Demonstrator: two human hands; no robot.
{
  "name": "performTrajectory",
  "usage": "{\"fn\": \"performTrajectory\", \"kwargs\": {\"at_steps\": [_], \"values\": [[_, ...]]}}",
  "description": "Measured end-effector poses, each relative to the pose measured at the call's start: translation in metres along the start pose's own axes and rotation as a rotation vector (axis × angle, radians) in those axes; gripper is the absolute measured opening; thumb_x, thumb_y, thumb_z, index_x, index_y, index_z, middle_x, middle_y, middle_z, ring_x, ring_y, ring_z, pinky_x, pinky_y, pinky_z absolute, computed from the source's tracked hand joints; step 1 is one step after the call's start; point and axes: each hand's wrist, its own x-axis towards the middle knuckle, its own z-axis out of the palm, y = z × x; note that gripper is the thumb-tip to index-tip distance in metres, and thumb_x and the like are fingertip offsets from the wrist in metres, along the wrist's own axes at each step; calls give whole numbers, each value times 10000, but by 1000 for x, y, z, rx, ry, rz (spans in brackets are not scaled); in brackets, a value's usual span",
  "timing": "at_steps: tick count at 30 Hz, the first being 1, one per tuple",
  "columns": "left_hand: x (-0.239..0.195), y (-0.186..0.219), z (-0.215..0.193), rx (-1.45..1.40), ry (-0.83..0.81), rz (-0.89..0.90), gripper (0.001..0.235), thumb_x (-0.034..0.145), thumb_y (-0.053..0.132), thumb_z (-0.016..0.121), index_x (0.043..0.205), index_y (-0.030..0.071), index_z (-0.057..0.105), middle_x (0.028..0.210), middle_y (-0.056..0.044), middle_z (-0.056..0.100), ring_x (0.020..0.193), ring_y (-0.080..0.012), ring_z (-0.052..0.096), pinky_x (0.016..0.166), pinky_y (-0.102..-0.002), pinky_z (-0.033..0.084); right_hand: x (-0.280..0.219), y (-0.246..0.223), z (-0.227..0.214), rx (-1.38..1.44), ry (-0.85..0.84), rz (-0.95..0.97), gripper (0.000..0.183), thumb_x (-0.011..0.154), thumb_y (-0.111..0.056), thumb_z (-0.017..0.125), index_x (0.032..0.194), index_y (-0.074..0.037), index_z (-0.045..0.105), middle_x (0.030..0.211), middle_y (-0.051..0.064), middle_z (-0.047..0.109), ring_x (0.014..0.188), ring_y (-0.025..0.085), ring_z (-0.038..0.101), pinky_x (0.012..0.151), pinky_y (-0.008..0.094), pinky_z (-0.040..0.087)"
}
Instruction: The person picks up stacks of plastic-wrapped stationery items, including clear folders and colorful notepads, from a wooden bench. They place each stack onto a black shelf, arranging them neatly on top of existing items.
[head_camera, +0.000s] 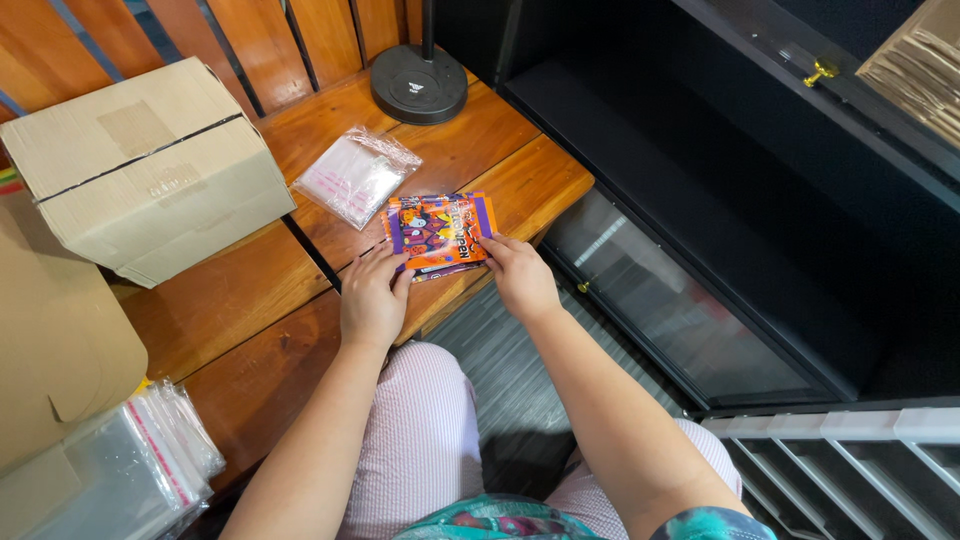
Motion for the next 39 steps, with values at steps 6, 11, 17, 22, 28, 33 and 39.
{"fn": "performTrajectory", "kwargs": {"at_steps": [6,11,17,22,28,33,39], "values": [[2,5,-7,-9,-12,-2,246,948,345,736,1175,255,766,1283,-57,734,1307,-252,632,1138,-480,427,0,1,0,1,-4,0,375,1019,-317,632,1390,-276,663,1356,44,672,1215,264,662,1004,360,559],[1,4,-4,2,-6,2,233,958,346,723,1172,262,764,1270,-45,738,1301,-239,635,1140,-470,428,-1,-2,-3,0,-2,10,368,1024,-316,628,1388,-271,667,1360,41,672,1213,256,665,1001,354,560],[2,6,-7,-7,4,8,218,956,327,729,1156,249,768,1252,-55,743,1290,-248,642,1131,-475,431,0,-1,-1,-9,-10,14,384,1019,-331,631,1400,-283,655,1367,38,665,1216,260,661,1003,359,561],[2,6,-7,-11,8,0,213,951,332,735,1145,252,769,1241,-46,748,1288,-240,644,1133,-470,433,-1,-3,-1,-14,-8,16,380,1023,-333,628,1398,-278,656,1363,37,668,1212,254,664,1002,353,561],[2,6,-8,-19,13,13,212,946,313,743,1147,251,772,1241,-49,747,1284,-246,645,1119,-474,442,-4,-9,-7,-32,-13,21,387,1025,-335,622,1407,-278,650,1361,33,666,1207,246,664,995,343,562],[2,4,-5,-18,16,17,235,926,305,765,1152,240,772,1246,-61,746,1280,-259,648,1115,-485,448,-4,-11,-9,-17,-10,14,398,1018,-317,628,1413,-262,644,1360,51,666,1195,270,665,992,363,566],[2,5,-6,-3,17,19,214,947,310,741,1149,251,774,1247,-61,749,1289,-248,646,1124,-480,437,-3,-9,-7,-13,10,4,383,1016,-323,627,1391,-258,663,1337,48,680,1164,272,675,980,362,566]]}}
